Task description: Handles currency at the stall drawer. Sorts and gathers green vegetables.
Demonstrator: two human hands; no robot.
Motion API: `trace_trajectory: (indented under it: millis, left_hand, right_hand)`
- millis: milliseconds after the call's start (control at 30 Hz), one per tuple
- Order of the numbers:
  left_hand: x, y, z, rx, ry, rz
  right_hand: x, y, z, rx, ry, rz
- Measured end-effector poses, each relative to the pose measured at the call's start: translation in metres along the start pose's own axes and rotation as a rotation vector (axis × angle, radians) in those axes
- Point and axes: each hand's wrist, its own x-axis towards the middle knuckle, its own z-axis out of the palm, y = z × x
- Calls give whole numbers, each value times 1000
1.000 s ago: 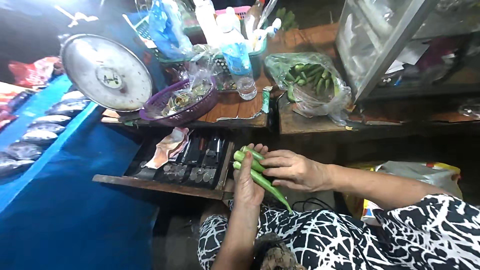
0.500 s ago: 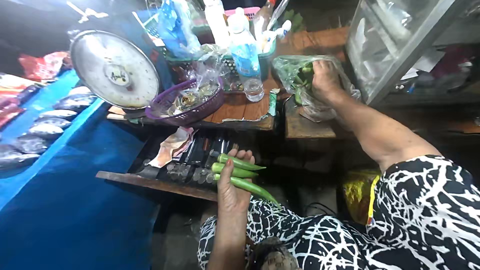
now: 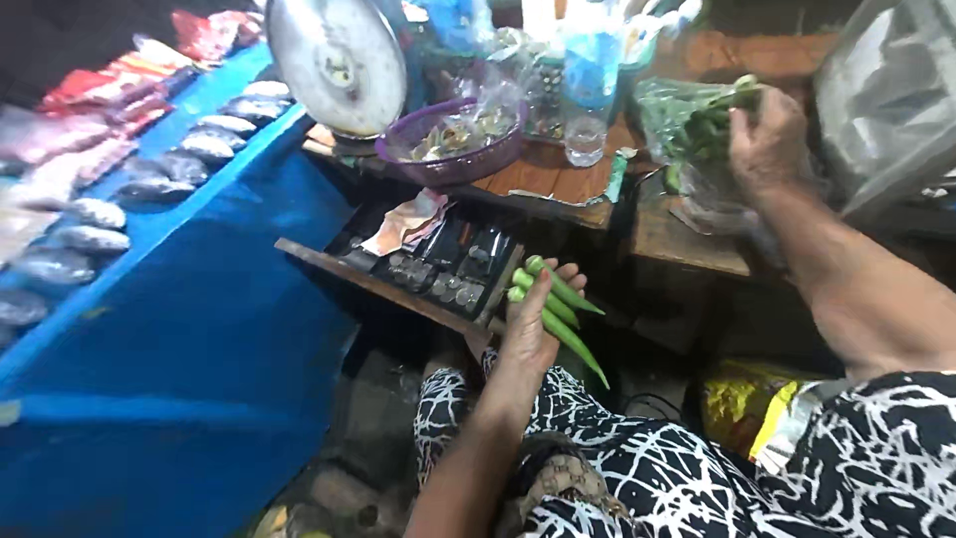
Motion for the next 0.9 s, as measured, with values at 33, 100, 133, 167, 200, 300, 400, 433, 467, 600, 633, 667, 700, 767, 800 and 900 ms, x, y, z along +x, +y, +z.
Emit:
trace_trajectory:
  millis: [33,100,133,167,200,300,400,433,467,600,633,667,700,767,800,900]
  left_hand:
    - [1,-1,-1,2,5,1]
    - [2,-3,-1,-3,2,2]
    - [3,-4,0,-10,-4,1]
    - [3,-5,1,-23,-12,0]
    - [3,-6,1,-37,-24,0]
    - [5,-12,4,-51,-42,13]
    - [0,-14,9,-18,-31,8]
    - [-2,-14,11,-6,-27,-2]
    - [-5,-14,12,-1,-8,-9]
    - [-7,-12,8,19,85,18]
    - [-7,-11,6,54,107,30]
    - [-7,-9,4,98,120,41]
    - [-7,-6,2,161,118,49]
    - [-8,1,-5,354,29,60]
    - [-10,6,-6,460,-58,58]
    - [-22,14,-4,571,-394,9]
  right_hand:
    - [-3,-7,-4,67,43,6]
    - [-10,-24,-16,179,90,-35]
    - [-17,-36,-23,237,84,-61]
    - [-27,-52,-31,309,53,-73]
    - [-42,-73,-39,382,2,-75]
    - [-98,-137,-50,562,-163,-114]
    - [-147,-172,-21,608,-189,-287]
    - [-160,-179,-8,590,-171,-347]
    - [-171,-184,3,560,-149,-398]
    - [-188,-195,8,431,-189,-457]
    - [-186,-193,2,433,-236,-458]
    - [-181,-191,-6,457,-283,-452]
    - [-172,-188,-18,489,-327,-434]
    - [-146,-186,-46,530,-368,-413]
    - [-134,-185,-57,557,-363,-428]
    - [-122,-193,-61,657,-410,-534]
